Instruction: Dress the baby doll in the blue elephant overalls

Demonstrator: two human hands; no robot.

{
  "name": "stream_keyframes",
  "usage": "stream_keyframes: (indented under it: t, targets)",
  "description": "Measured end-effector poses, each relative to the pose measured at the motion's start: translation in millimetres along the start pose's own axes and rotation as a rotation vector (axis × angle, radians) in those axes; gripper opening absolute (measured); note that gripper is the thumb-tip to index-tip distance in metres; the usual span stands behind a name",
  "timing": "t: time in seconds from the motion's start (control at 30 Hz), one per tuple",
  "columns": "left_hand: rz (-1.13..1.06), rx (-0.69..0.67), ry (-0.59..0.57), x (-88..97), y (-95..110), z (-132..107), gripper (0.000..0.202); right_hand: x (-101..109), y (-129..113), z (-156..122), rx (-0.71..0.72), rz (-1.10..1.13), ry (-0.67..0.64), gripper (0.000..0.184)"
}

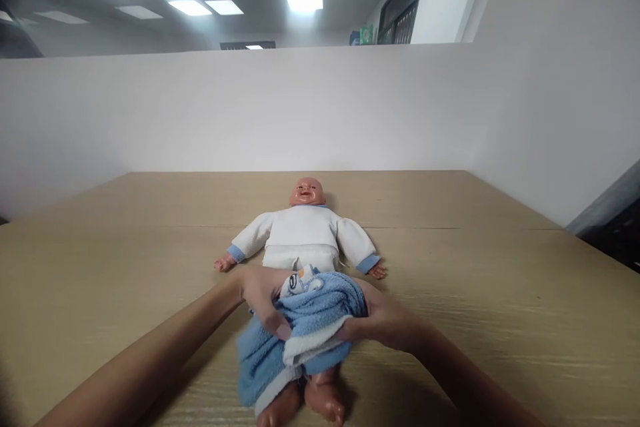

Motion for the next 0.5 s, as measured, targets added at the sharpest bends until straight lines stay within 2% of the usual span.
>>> stream_keyframes:
  t: [0.1,0.23,0.37,0.43,0.5]
  targets:
    - [0.002,0.028,0.092,4.8,-3,0,0.076,7,-4,1,0.025,-0.114,0.167,0.063]
    - [0.009,0.040,0.109,0.4,4,0,0.056,3,-22,-2,0.012,-0.274,0.329,0.053]
    - [0.115,0.012,0.050,-11.8,21,2,0.038,-30,-41,-25,-0.101,-0.336,0.513,0.056]
    - [0.144,-0.025,0.039,-16.6,27,5,0.033,-55,-41,-41,-0.167,-0.365,0.575,0.062]
    - [0.164,-0.027,-0.021,-23.5,29,7,0.035,-77,-33,-59,-0.227,-0.428,0.687,0.062]
Point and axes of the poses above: each hand's wrist, its own z-axis towards the middle knuckle, its own x-axis out of the back of the hand, y = z × x, the point moved 4 cm from there along z, towards the middle knuckle, and after that the axes turned 14 degrees about -z, right-handed, at the moved point
